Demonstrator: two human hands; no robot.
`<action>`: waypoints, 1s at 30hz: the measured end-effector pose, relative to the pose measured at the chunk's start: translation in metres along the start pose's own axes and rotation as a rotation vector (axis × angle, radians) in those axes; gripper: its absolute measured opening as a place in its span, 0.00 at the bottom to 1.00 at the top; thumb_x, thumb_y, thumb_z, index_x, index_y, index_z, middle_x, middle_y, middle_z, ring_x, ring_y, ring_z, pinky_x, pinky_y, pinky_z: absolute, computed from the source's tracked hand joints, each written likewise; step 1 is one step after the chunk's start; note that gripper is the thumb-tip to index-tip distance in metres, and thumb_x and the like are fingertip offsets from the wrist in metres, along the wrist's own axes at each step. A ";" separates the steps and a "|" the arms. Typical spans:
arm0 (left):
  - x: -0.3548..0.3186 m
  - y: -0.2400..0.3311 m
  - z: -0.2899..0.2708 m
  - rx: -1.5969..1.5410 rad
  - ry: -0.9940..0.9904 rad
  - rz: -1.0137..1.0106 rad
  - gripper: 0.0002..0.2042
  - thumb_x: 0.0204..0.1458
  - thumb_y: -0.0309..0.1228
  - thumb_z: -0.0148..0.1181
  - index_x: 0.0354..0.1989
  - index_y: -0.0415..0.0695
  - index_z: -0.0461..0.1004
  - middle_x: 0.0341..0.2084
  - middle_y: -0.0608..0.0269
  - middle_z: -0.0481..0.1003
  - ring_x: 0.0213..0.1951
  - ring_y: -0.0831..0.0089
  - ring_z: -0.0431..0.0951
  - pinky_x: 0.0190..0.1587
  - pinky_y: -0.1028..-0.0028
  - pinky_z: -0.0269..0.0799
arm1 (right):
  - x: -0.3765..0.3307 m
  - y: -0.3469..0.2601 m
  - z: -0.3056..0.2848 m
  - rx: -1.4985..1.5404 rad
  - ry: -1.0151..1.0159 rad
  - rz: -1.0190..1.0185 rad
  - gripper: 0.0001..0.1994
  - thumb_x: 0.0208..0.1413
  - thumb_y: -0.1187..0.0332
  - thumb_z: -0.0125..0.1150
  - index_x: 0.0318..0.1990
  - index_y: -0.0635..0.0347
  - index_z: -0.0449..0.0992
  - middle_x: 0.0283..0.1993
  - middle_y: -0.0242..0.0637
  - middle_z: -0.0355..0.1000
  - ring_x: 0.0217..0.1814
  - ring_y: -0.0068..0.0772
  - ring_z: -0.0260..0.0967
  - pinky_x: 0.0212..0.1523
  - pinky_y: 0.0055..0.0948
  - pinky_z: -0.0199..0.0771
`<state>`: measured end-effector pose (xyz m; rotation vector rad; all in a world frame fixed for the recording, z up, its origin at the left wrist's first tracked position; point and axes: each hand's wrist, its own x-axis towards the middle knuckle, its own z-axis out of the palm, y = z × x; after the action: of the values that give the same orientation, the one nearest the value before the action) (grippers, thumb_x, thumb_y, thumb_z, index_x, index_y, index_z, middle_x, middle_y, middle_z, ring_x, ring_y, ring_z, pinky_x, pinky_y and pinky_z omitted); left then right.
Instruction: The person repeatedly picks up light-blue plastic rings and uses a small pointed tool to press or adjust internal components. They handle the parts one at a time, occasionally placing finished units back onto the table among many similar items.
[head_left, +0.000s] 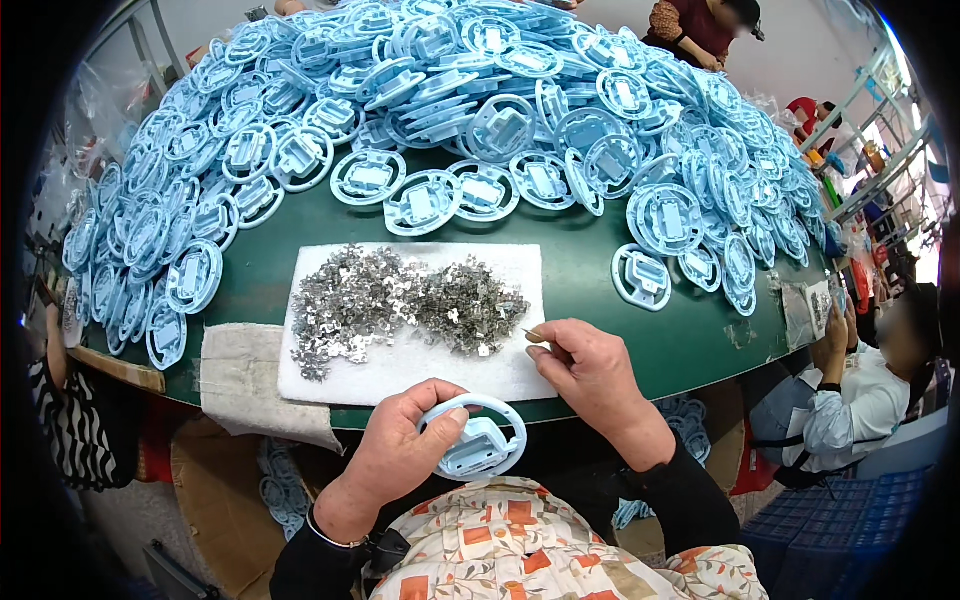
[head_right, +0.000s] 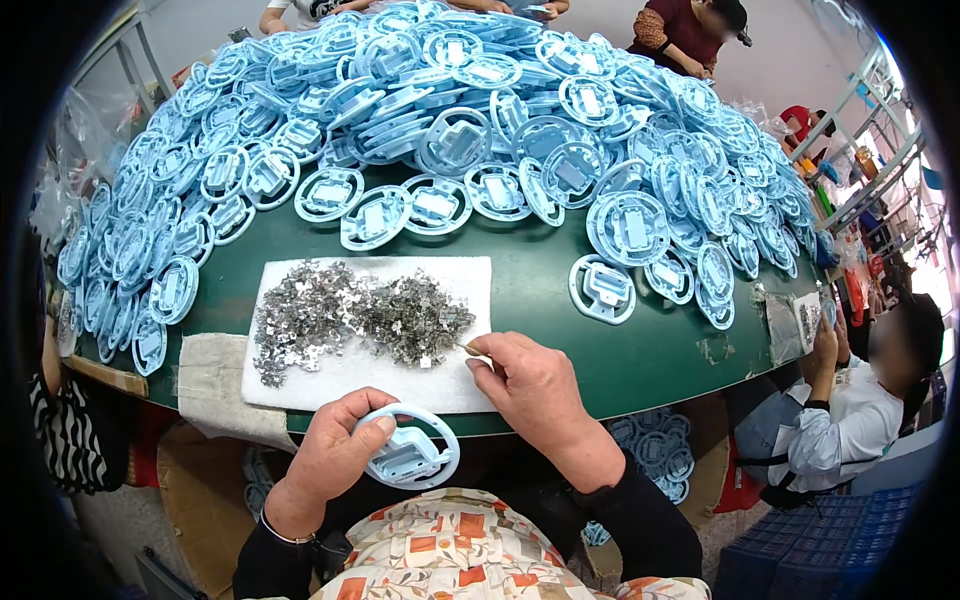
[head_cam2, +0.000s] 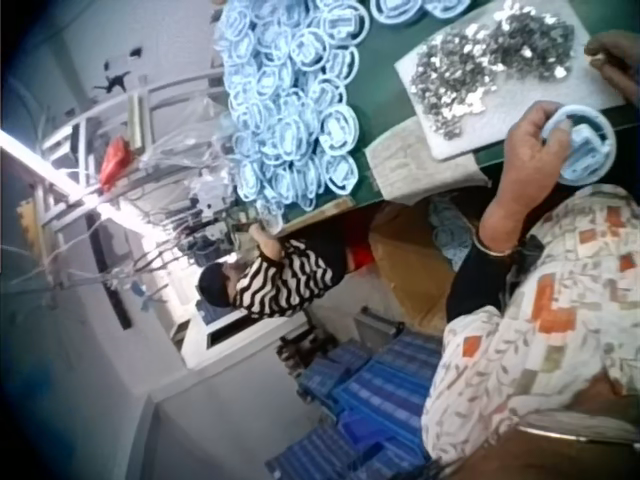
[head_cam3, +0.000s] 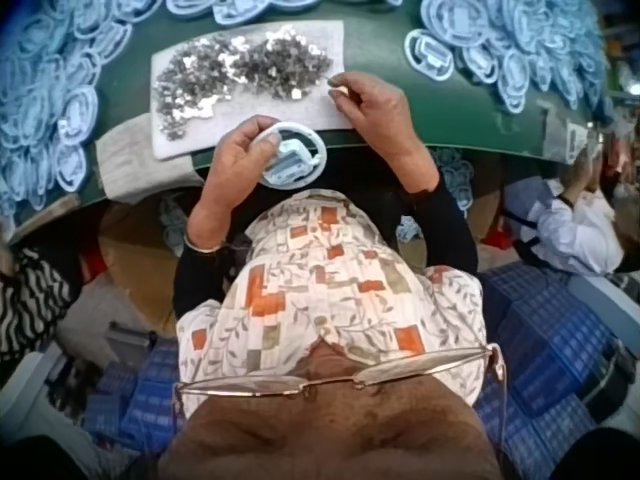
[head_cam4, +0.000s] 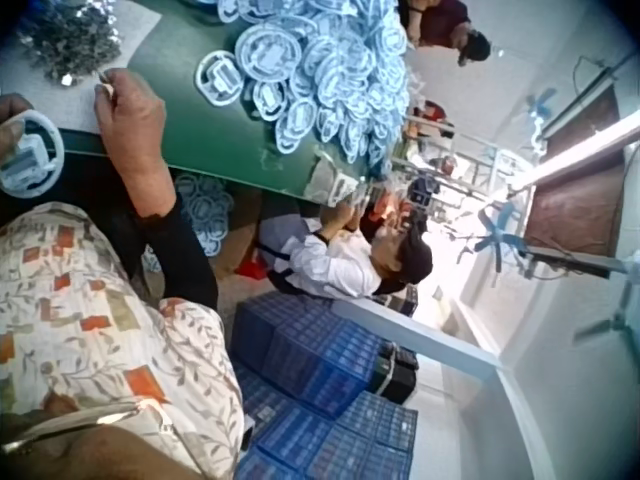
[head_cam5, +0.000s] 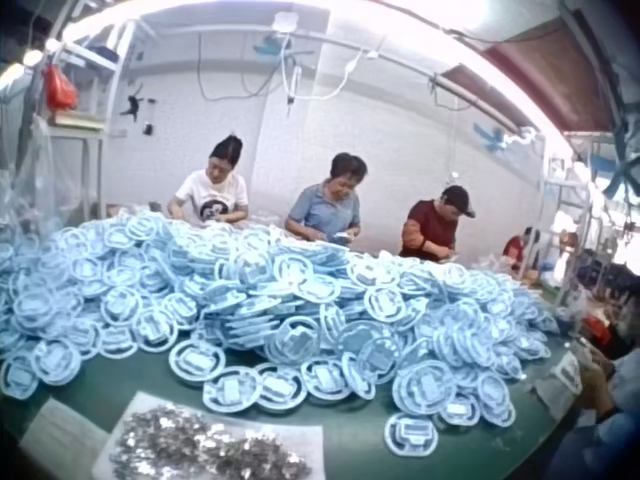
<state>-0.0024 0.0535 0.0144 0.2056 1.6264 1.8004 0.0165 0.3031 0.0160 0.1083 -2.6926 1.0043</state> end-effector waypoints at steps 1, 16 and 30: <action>0.001 -0.002 -0.001 -0.012 0.003 -0.005 0.11 0.63 0.30 0.56 0.47 0.35 0.76 0.34 0.65 0.80 0.35 0.85 0.75 0.38 0.81 0.74 | 0.005 0.000 0.004 -0.058 0.000 -0.015 0.07 0.54 0.70 0.68 0.40 0.59 0.80 0.31 0.40 0.77 0.27 0.41 0.76 0.28 0.35 0.75; 0.008 -0.005 -0.001 0.107 -0.011 -0.006 0.09 0.60 0.29 0.57 0.40 0.36 0.79 0.27 0.70 0.78 0.29 0.87 0.73 0.32 0.81 0.71 | 0.012 0.000 0.004 -0.092 -0.039 0.050 0.04 0.52 0.69 0.67 0.33 0.58 0.79 0.28 0.38 0.76 0.27 0.42 0.76 0.28 0.38 0.75; 0.009 -0.007 0.000 0.115 0.000 -0.021 0.08 0.61 0.29 0.57 0.39 0.36 0.78 0.28 0.70 0.78 0.30 0.87 0.72 0.34 0.82 0.70 | 0.011 0.000 -0.002 -0.119 -0.075 0.053 0.05 0.53 0.69 0.66 0.35 0.58 0.79 0.30 0.38 0.78 0.29 0.43 0.77 0.29 0.39 0.75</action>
<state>-0.0066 0.0591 0.0051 0.2395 1.7278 1.6928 0.0066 0.3048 0.0203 0.0531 -2.8298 0.8686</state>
